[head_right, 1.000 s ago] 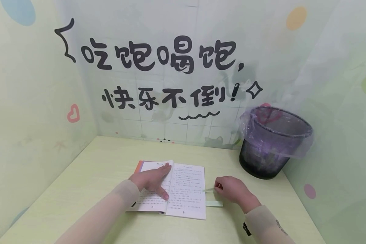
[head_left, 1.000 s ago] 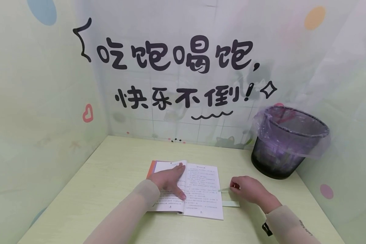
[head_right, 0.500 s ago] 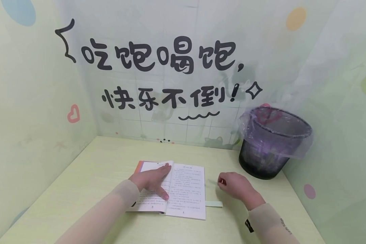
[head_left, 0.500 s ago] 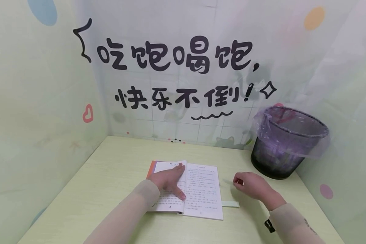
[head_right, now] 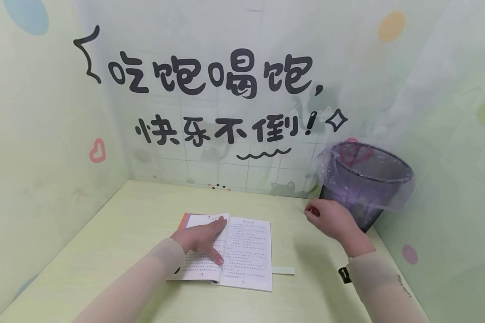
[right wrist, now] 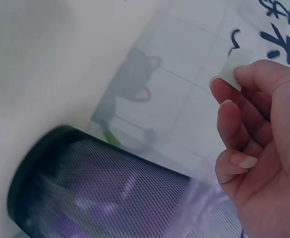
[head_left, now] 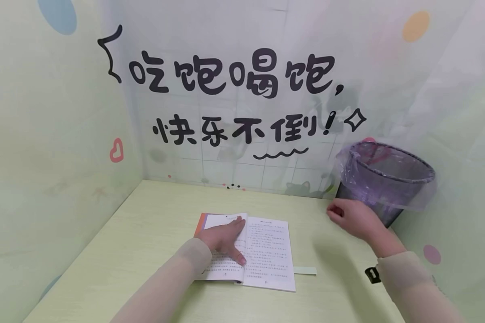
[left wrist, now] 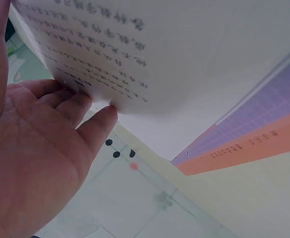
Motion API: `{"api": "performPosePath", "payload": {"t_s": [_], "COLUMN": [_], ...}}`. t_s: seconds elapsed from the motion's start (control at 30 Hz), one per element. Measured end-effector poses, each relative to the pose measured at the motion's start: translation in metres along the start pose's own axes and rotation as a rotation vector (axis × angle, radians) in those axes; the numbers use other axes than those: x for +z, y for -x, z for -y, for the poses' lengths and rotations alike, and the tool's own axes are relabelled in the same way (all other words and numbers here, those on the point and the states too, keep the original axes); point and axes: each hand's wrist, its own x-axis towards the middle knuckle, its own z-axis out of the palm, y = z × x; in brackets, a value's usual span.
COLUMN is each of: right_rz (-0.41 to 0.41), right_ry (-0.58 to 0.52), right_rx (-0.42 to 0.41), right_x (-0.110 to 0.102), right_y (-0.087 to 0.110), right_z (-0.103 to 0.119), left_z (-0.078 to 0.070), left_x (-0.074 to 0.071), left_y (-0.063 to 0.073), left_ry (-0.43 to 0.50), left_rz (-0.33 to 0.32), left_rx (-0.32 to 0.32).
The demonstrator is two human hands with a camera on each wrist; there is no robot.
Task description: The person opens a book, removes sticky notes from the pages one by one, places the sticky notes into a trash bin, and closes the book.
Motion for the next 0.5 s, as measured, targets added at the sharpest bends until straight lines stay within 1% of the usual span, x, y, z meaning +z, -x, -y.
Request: {"api": "performPosePath", "payload": {"t_s": [0.17,0.3,0.5], "right_rz": [-0.108,-0.235,-0.419], "right_ry": [0.016,0.039,0.045], "right_rx": [0.043,0.074,0.13], "right_x": [-0.034,-0.056,-0.083], "right_y": [-0.003,-0.001,-0.001], "right_z": [-0.003,-0.009,-0.022], "left_z": [0.001,0.001,0.002], "left_x": [0.0,0.001,0.001], "left_y": [0.0,0.0,-0.001], "left_ry": [0.005,0.004,-0.004], "left_rz": [-0.001,0.001,0.002], "left_rx": [-0.005,-0.003,-0.001]}}
